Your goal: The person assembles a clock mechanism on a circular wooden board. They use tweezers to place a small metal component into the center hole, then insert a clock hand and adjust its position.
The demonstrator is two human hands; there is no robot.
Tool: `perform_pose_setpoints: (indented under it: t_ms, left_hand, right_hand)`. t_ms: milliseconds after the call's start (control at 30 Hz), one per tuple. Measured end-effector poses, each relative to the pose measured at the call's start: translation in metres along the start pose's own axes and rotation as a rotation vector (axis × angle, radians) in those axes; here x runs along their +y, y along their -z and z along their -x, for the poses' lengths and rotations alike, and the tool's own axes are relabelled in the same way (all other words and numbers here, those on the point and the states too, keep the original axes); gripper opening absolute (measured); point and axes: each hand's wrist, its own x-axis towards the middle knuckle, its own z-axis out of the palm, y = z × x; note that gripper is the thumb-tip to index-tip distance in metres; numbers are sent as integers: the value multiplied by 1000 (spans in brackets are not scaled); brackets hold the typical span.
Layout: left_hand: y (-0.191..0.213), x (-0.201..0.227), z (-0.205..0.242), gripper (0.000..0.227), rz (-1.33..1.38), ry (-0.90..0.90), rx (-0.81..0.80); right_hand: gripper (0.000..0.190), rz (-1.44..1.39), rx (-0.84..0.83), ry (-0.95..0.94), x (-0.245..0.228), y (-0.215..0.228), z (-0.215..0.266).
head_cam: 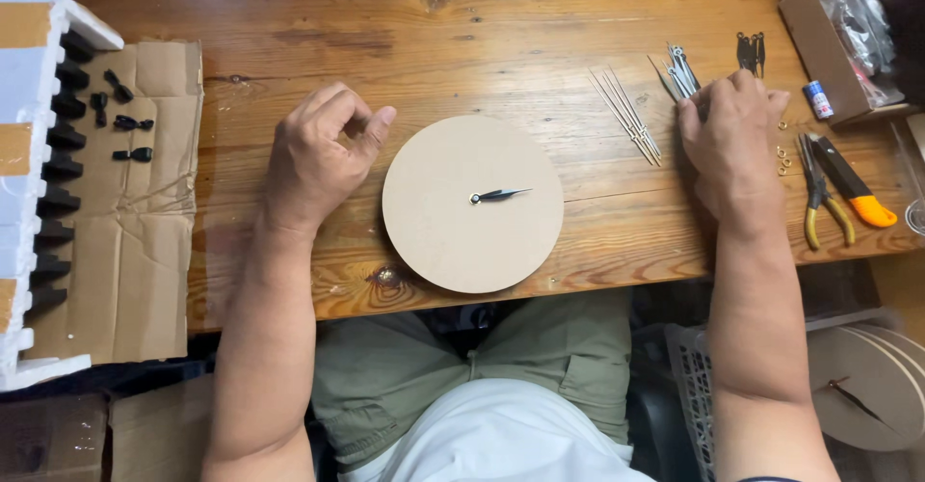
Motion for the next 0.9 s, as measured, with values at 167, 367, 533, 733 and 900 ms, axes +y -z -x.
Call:
perform_pose_setpoints:
  t_ms: [167,367,533,733,900]
  left_hand:
    - [-2,-3,2,41,-4,9,-14]
    - [-1,-4,3,39,-11,45,-39]
    - [1,-2,1,44,-9,38,-37]
    - [0,0,2,43,-13,36,-49]
    - [3,8,-1,39,6,19,-74]
  right_hand:
    - [26,135,35,64,-13,15,3]
    - [23,188,18,74,-25,32,4]
    - [22,169,35,60,-15,17,2]
    - [18,187,63,81,-18,21,4]
    - [21,125,62,76,-15,18,4]
